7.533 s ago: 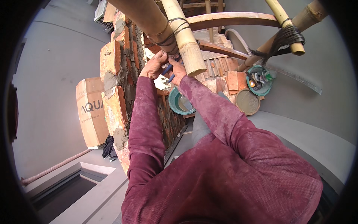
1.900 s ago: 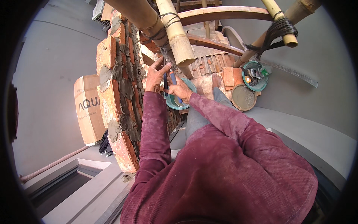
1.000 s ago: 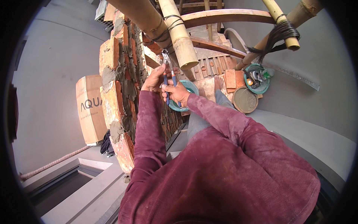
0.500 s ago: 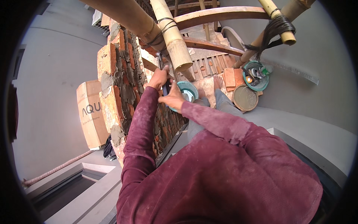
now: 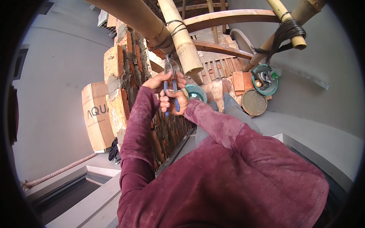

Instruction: The person secures bamboo poles together by wrapping metal wire around the joints and twisting it with pliers.

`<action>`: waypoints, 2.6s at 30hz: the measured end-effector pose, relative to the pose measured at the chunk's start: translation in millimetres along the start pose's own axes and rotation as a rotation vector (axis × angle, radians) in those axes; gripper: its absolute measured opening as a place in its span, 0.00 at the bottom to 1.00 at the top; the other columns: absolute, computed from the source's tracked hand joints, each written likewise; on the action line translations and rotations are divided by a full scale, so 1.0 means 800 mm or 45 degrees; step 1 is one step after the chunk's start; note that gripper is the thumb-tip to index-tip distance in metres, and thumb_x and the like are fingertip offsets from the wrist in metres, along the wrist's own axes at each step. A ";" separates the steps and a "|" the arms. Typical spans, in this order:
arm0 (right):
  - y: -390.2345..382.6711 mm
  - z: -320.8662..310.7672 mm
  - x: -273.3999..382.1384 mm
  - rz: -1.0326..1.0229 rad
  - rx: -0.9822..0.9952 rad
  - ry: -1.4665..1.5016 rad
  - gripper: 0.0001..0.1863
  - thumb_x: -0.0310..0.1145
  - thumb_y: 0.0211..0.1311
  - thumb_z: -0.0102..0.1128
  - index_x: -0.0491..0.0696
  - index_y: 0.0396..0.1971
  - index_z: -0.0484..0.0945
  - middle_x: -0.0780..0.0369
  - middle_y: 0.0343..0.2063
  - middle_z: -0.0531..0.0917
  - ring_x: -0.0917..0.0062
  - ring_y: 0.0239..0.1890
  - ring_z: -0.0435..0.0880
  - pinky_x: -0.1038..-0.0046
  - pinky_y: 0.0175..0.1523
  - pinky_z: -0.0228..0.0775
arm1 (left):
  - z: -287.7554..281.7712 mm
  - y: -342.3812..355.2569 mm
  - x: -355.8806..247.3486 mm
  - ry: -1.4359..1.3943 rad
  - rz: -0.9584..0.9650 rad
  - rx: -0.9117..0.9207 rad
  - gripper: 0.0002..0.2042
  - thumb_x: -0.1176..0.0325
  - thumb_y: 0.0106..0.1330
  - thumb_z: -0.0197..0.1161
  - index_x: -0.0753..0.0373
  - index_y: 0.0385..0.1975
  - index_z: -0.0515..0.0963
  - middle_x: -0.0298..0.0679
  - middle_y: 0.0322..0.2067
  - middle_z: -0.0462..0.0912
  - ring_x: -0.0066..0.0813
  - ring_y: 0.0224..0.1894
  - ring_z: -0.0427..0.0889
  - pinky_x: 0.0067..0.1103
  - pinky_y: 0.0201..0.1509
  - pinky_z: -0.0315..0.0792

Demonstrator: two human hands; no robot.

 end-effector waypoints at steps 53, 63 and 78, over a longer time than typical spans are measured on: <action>-0.027 0.023 0.022 0.106 -0.149 -0.147 0.11 0.32 0.54 0.57 0.49 0.37 0.72 0.67 0.24 0.73 0.77 0.27 0.73 0.69 0.39 0.69 | 0.002 0.042 0.020 -0.300 0.058 -0.133 0.16 0.55 0.74 0.45 0.58 0.27 0.64 0.27 0.16 0.58 0.23 0.20 0.65 0.30 0.42 0.76; -0.076 0.045 0.073 -0.142 -1.147 -1.767 0.27 0.34 0.48 0.61 0.39 0.49 0.68 0.53 0.42 0.79 0.66 0.46 0.80 0.72 0.48 0.70 | -0.040 0.059 0.043 -0.144 0.087 -0.783 0.16 0.59 0.72 0.47 0.65 0.27 0.66 0.35 0.16 0.64 0.30 0.14 0.67 0.32 0.19 0.71; -0.041 -0.021 0.036 0.003 -1.026 -1.439 0.19 0.26 0.46 0.53 0.48 0.43 0.68 0.64 0.26 0.73 0.79 0.24 0.71 0.78 0.24 0.60 | -0.075 0.029 0.008 1.201 -0.087 -1.133 0.29 0.49 0.64 0.53 0.75 0.45 0.76 0.57 0.45 0.79 0.56 0.54 0.75 0.38 0.59 0.67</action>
Point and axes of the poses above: each hand's wrist, its own y-axis towards the middle knuckle, its own z-axis out of the palm, x = y × z, the point moved 8 cm from there along y, towards the middle knuckle
